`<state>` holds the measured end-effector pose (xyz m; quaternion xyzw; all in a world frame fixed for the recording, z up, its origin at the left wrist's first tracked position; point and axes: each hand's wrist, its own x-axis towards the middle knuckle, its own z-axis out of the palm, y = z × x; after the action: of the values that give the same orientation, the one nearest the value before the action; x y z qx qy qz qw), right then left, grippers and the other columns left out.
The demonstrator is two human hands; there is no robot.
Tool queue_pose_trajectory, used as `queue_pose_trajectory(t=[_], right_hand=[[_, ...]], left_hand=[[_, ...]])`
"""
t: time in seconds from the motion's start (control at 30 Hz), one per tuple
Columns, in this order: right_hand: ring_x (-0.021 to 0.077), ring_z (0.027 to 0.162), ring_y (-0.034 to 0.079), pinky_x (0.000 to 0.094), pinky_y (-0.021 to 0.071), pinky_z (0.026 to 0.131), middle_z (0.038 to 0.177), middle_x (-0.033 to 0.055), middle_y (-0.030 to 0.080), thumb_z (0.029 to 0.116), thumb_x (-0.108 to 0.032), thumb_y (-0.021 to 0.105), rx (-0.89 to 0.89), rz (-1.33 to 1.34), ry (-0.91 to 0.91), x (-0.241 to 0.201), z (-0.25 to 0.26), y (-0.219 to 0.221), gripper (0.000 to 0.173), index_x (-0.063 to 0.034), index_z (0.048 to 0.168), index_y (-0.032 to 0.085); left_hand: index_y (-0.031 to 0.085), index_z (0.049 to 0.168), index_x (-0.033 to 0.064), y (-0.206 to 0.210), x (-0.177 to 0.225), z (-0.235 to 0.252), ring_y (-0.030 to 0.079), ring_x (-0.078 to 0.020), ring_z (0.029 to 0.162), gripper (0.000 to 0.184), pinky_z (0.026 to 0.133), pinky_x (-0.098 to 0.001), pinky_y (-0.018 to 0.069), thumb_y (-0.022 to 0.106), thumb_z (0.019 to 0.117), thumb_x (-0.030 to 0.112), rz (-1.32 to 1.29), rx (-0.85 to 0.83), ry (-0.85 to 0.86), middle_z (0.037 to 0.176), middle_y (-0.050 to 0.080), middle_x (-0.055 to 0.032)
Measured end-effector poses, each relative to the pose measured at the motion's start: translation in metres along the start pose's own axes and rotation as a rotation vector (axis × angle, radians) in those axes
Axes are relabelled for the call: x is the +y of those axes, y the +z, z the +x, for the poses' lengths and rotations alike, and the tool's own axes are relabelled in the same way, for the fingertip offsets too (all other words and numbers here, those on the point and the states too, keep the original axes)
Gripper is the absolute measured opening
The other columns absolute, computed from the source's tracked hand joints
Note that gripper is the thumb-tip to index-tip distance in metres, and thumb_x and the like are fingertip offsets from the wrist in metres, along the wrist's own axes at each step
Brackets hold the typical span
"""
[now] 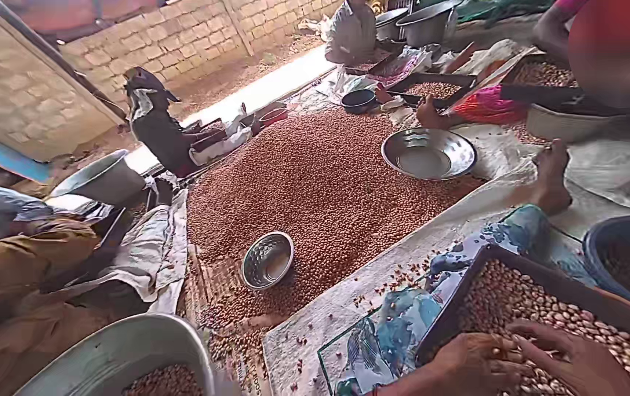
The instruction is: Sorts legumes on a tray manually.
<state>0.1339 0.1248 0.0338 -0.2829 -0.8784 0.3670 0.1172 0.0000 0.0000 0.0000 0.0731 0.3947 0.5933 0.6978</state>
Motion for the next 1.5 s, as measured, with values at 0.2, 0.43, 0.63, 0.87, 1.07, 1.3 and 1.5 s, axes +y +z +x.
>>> queue_pose_trajectory(t=[0.2, 0.43, 0.63, 0.87, 1.07, 1.3, 1.5], right_hand=[[0.0532, 0.134, 0.047, 0.0718, 0.0323, 0.108, 0.139, 0.0306, 0.057, 0.0970, -0.028, 0.070, 0.007, -0.181, 0.160, 0.045, 0.055, 0.023, 0.043, 0.0004, 0.129, 0.069], [0.0545, 0.127, 0.052, 0.0782, 0.0289, 0.100, 0.113, 0.0270, 0.070, 0.0826, -0.008, 0.079, -0.100, -0.493, 0.364, 0.060, -0.053, -0.004, 0.022, 0.0002, 0.103, 0.078], [0.0497, 0.101, 0.068, 0.0645, 0.0502, 0.087, 0.102, 0.0263, 0.073, 0.0942, -0.001, 0.065, 0.235, -0.444, 0.171, 0.046, -0.032, -0.020, 0.015, 0.0021, 0.102, 0.077], [0.0447, 0.091, 0.072, 0.0579, 0.0537, 0.086, 0.092, 0.0263, 0.073, 0.0977, -0.007, 0.062, 0.070, -0.359, -0.010, 0.035, 0.011, 0.055, 0.019, 0.0063, 0.097, 0.074], [0.0405, 0.102, 0.067, 0.0536, 0.0506, 0.089, 0.107, 0.0255, 0.069, 0.1022, -0.013, 0.054, -0.161, -0.232, 0.323, 0.031, 0.015, 0.031, 0.026, 0.0039, 0.113, 0.071], [0.0444, 0.085, 0.072, 0.0544, 0.0566, 0.075, 0.092, 0.0281, 0.070, 0.0982, -0.005, 0.057, 0.170, -0.395, 0.076, 0.041, 0.037, 0.060, 0.021, 0.0094, 0.094, 0.072], [0.0417, 0.107, 0.066, 0.0547, 0.0505, 0.091, 0.114, 0.0269, 0.067, 0.1026, -0.012, 0.054, -0.144, -0.266, 0.360, 0.019, 0.044, 0.026, 0.027, 0.0065, 0.118, 0.067]], left_hand=[[0.056, 0.083, 0.0158, -0.016, 0.007, -0.019, 0.052, 0.0020, 0.047, 0.045, 0.046, -0.0101, 0.0442, 0.023, 0.1122, 0.025, -0.437, -0.042, 0.051, 0.063, 0.055, 0.0086], [0.062, 0.122, 0.0022, -0.067, 0.038, -0.037, 0.060, -0.0008, 0.051, 0.031, 0.051, -0.0117, 0.0512, 0.035, 0.1061, 0.009, -0.698, -0.015, 0.368, 0.064, 0.062, 0.0056], [0.061, 0.123, 0.0002, -0.086, 0.032, -0.031, 0.067, -0.0050, 0.061, 0.030, 0.060, -0.0138, 0.0565, 0.037, 0.1049, 0.006, -0.721, 0.033, 0.393, 0.081, 0.069, -0.0008], [0.068, 0.111, 0.0029, -0.067, 0.031, -0.044, 0.067, -0.0050, 0.060, 0.021, 0.056, -0.0143, 0.0560, 0.051, 0.0989, 0.002, -0.662, 0.003, 0.351, 0.075, 0.068, 0.0005], [0.067, 0.107, 0.0036, -0.059, 0.031, -0.035, 0.066, -0.0058, 0.059, 0.021, 0.056, -0.0154, 0.0564, 0.047, 0.1010, 0.003, -0.654, -0.018, 0.313, 0.074, 0.067, -0.0001], [0.069, 0.107, 0.0038, -0.049, 0.026, -0.025, 0.067, -0.0067, 0.061, 0.018, 0.058, -0.0159, 0.0568, 0.053, 0.0994, 0.005, -0.645, -0.071, 0.266, 0.076, 0.068, -0.0011], [0.069, 0.105, 0.0024, -0.050, 0.027, -0.024, 0.068, -0.0077, 0.061, 0.016, 0.058, -0.0164, 0.0578, 0.055, 0.0988, 0.004, -0.641, -0.053, 0.256, 0.076, 0.069, -0.0031]])
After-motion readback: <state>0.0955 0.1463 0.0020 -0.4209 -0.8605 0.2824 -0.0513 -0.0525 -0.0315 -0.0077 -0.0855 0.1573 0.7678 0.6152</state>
